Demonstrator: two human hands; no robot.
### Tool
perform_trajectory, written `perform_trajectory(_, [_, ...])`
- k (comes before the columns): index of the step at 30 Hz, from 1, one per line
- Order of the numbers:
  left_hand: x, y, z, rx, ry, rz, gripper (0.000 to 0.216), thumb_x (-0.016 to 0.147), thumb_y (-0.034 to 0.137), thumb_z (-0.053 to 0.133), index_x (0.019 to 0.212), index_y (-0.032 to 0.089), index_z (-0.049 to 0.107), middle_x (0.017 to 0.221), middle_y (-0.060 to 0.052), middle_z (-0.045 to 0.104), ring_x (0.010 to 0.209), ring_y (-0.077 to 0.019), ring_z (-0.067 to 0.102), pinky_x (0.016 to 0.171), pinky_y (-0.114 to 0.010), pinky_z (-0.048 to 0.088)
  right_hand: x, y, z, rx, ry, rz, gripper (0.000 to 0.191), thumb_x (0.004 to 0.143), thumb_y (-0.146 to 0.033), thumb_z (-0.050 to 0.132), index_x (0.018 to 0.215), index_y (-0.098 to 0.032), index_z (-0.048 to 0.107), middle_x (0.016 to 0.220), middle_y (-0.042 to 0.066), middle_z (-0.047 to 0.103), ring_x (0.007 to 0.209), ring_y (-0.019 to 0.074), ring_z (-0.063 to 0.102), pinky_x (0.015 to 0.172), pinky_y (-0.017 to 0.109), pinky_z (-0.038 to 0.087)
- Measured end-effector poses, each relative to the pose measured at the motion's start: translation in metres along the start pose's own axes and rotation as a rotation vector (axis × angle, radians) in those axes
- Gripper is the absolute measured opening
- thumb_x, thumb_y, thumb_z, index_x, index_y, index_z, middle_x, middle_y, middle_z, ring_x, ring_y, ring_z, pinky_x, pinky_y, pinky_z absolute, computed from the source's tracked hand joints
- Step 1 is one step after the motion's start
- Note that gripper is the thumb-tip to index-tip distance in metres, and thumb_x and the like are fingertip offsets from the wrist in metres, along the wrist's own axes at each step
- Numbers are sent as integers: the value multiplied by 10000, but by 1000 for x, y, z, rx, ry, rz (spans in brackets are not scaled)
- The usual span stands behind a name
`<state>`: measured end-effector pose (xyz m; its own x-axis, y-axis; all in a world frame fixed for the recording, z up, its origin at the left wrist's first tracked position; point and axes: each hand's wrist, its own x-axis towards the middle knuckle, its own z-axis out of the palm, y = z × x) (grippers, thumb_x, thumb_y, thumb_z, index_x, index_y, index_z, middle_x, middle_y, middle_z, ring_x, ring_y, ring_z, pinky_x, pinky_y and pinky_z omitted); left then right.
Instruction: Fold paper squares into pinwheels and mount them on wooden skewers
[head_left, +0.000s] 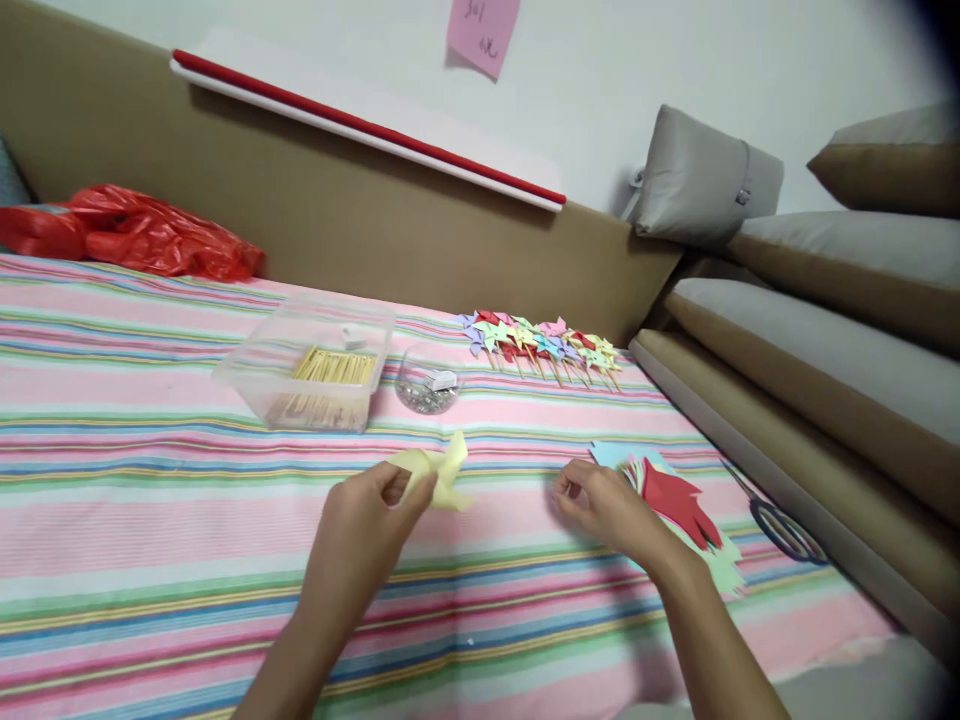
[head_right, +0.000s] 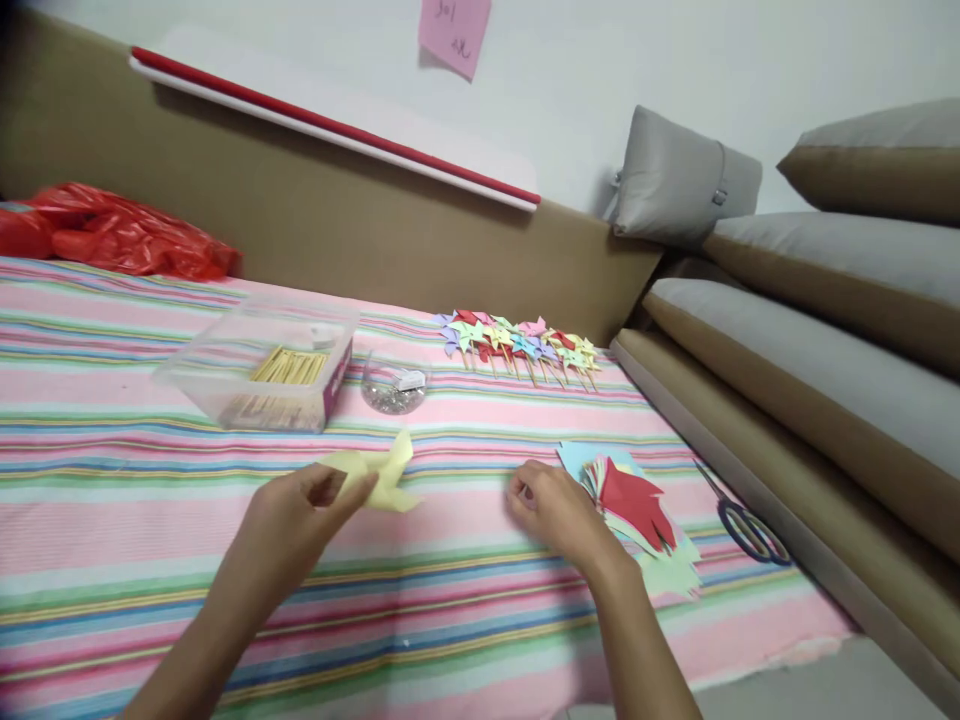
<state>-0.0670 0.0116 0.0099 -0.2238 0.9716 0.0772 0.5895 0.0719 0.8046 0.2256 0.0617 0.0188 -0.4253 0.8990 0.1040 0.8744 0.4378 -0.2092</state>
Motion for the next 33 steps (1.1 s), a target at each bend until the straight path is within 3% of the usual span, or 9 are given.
perform_trajectory(4, [-1, 8, 7, -17, 13, -5, 514, 819, 539, 596, 590, 228, 257, 571, 55, 236, 551, -137, 260, 532, -285, 193, -16, 11, 15, 79, 3, 27, 152, 917, -210, 534, 824, -210, 654, 817, 21, 712, 763, 185, 663, 692, 280, 472])
perform_trajectory(9, [-4, 14, 16, -212, 5, -47, 507, 775, 575, 679, 574, 219, 379, 566, 52, 322, 549, -131, 296, 519, -278, 206, -36, 12, 18, 135, 130, 102, 293, 1009, -298, 434, 1230, -220, 610, 1180, 84, 716, 1076, 233, 674, 904, 371, 526])
perform_trajectory(11, [-3, 15, 23, -360, 1, -80, 487, 740, 567, 730, 577, 210, 443, 578, 48, 370, 556, -129, 323, 514, -270, 220, -51, 8, 25, 99, 139, 104, 387, 1033, -331, 393, 1380, -248, 542, 1374, 100, 630, 1267, 258, 590, 1041, 438, 481])
perform_trajectory(13, [-1, 16, 32, -527, -12, -119, 450, 712, 539, 776, 585, 197, 513, 595, 38, 439, 582, -133, 388, 532, -257, 273, -64, 3, 36, 39, 66, 77, 459, 1039, -368, 387, 1483, -277, 453, 1534, 108, 475, 1416, 284, 448, 1130, 489, 414])
perform_trajectory(16, [2, 16, 47, -749, -51, -189, 372, 698, 504, 813, 669, 172, 647, 676, 6, 580, 677, -155, 507, 625, -248, 382, -72, -4, 56, -40, 6, 69, 516, 1039, -403, 383, 1540, -278, 366, 1632, 111, 284, 1504, 314, 265, 1179, 539, 342])
perform_trajectory(19, [4, 16, 58, -866, -84, -245, 354, 692, 487, 830, 757, 156, 723, 767, -27, 673, 738, -171, 568, 695, -259, 439, -70, -7, 68, -82, 13, 94, 545, 1043, -410, 361, 1554, -223, 334, 1630, 113, 274, 1514, 304, 228, 1196, 545, 315])
perform_trajectory(24, [4, 18, 61, -909, -81, -265, 330, 701, 465, 833, 753, 154, 739, 791, -30, 705, 744, -156, 590, 716, -245, 461, -65, -8, 67, -91, 60, 87, 562, 1040, -389, 354, 1511, -86, 395, 1563, 169, 400, 1466, 292, 361, 1184, 511, 364])
perform_trajectory(29, [4, 19, 61, -918, -64, -263, 323, 695, 459, 838, 741, 156, 735, 775, -24, 701, 737, -155, 590, 709, -242, 461, -61, -6, 58, -11, 135, 115, 451, 1024, -295, 395, 1423, -128, 521, 1464, 164, 542, 1375, 297, 503, 1128, 502, 444])
perform_trajectory(33, [0, 20, 63, -921, -85, -252, 324, 710, 456, 829, 771, 155, 728, 815, -35, 695, 781, -171, 588, 718, -250, 457, -57, -3, 46, 109, 214, 248, 330, 995, -264, 466, 1255, -201, 658, 1265, 108, 710, 1104, 312, 708, 924, 469, 581])
